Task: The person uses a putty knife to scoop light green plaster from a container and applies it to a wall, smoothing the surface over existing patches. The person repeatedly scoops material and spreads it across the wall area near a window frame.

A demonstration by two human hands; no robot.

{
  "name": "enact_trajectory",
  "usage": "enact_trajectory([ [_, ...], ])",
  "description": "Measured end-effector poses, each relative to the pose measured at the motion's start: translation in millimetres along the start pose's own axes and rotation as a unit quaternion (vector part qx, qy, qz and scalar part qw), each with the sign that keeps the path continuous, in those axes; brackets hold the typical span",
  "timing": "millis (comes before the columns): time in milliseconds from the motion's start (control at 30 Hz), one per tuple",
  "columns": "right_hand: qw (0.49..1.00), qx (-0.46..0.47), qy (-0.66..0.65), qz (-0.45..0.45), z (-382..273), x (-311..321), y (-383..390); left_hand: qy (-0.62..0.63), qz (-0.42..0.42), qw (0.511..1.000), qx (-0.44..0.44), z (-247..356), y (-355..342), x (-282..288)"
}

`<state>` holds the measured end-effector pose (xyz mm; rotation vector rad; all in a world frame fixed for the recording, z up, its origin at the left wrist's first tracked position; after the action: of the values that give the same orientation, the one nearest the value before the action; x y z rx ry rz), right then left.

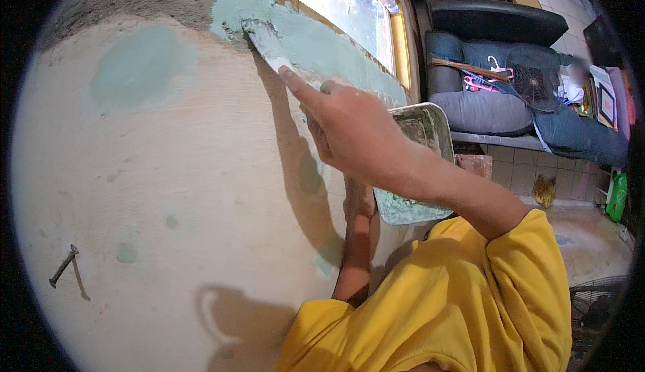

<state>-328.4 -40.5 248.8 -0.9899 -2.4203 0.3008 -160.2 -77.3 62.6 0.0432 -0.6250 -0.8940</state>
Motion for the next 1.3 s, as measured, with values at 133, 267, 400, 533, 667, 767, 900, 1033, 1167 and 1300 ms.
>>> enact_trajectory([
  [133,0.999,-0.033,-0.02,-0.032,-9,-7,13,0.076,0.012,0.996,0.038,-10,10,5],
  [267,0.995,-0.055,-0.049,-0.06,-17,-19,24,0.148,0.021,0.988,0.047,-15,2,2],
  [400,0.994,-0.05,-0.075,-0.065,-21,-9,32,0.168,0.023,0.984,0.055,-2,1,-4],
  [533,0.991,-0.051,-0.09,-0.085,-35,17,50,0.169,0.043,0.982,0.076,7,19,1],
  [667,0.99,-0.047,-0.111,-0.073,-41,42,67,0.172,0.055,0.981,0.073,18,20,2],
  [767,0.988,-0.005,-0.144,-0.052,-32,73,75,0.169,0.075,0.98,0.072,24,22,12],
  [900,0.994,0.01,-0.094,0.057,-11,96,48,0.181,0.078,0.978,0.071,14,6,4],
  [1033,0.995,0.004,-0.073,0.063,-4,52,20,0.19,0.065,0.977,0.068,16,7,5],
  [1167,0.998,-0.027,-0.05,-0.004,-20,15,28,0.218,0.024,0.973,0.07,21,8,0],
  [1300,0.993,-0.057,-0.058,-0.088,-33,8,44,0.236,0.002,0.969,0.07,16,6,1],
])
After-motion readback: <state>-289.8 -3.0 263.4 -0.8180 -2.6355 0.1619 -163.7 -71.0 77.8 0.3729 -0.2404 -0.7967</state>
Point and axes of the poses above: each hand's wrist, its own y-axis away from the middle knuckle, its own x-axis out of the back of the hand, z = x × y, the point moved 6 cm from there along -y, towards the middle knuckle, and after that the axes turned 6 degrees about -y, right-handed, at the moved point
